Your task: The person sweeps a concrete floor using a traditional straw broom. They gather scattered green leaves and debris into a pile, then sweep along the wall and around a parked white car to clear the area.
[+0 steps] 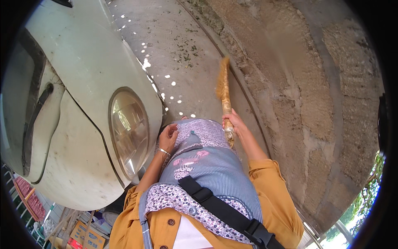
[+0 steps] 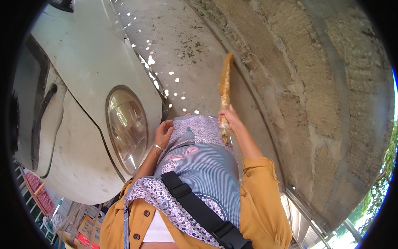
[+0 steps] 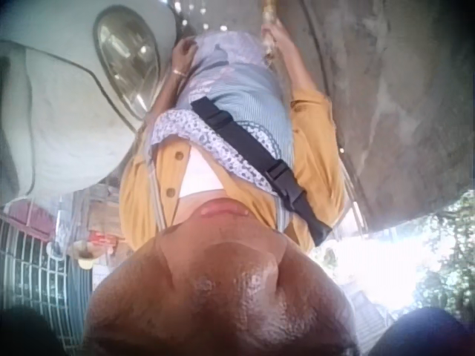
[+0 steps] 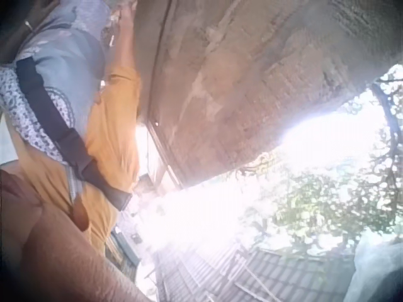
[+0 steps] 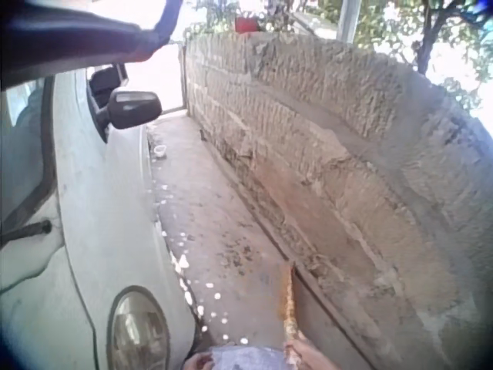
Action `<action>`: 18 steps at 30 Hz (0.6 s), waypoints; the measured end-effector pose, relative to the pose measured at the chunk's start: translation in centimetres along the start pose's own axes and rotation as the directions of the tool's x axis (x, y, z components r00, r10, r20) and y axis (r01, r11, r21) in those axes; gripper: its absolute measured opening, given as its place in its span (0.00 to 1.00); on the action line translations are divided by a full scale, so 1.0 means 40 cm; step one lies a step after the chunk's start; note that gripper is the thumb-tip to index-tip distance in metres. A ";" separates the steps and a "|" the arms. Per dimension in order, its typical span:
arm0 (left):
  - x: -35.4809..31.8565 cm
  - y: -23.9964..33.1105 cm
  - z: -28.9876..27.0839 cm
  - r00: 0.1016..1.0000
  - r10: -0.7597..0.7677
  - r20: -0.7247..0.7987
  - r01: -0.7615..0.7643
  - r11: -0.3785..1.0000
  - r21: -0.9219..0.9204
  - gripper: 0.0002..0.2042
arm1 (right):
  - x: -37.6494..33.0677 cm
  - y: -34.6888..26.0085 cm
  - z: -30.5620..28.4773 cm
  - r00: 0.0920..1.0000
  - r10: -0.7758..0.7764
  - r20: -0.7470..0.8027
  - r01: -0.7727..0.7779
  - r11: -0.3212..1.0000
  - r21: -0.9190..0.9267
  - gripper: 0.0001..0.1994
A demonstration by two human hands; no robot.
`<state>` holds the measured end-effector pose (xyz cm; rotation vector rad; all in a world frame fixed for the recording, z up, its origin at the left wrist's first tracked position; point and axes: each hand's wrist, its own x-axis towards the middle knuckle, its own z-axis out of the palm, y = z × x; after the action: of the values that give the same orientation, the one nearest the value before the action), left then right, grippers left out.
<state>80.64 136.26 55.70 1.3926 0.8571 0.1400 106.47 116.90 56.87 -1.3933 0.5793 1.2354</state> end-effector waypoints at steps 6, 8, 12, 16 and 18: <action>-0.052 -0.010 -0.042 0.994 -0.030 -0.106 0.031 1.000 0.005 0.14 | 0.162 0.003 0.312 1.000 0.015 -0.003 -0.015 1.000 0.005 0.19; -0.057 0.002 -0.050 0.990 -0.036 -0.135 0.036 0.999 -0.003 0.14 | 0.210 -0.051 0.342 0.988 -0.034 0.149 0.038 0.999 -0.022 0.19; -0.041 0.052 -0.057 0.985 -0.054 -0.166 0.052 0.998 -0.019 0.14 | 0.263 -0.189 0.267 0.906 0.122 0.405 -0.141 0.990 0.019 0.17; 0.004 0.069 -0.034 0.973 -0.054 -0.225 0.049 0.998 -0.027 0.13 | 0.198 -0.267 0.227 0.962 -0.064 0.267 0.143 0.946 -0.291 0.27; 0.035 0.074 -0.014 0.966 -0.047 -0.254 0.041 0.999 -0.029 0.13 | 0.137 -0.311 0.256 0.968 -0.231 0.094 0.246 0.819 -0.519 0.37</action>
<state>82.43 138.14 57.78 1.3500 1.0948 0.2989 115.67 131.06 58.84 -1.8389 0.0231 1.2536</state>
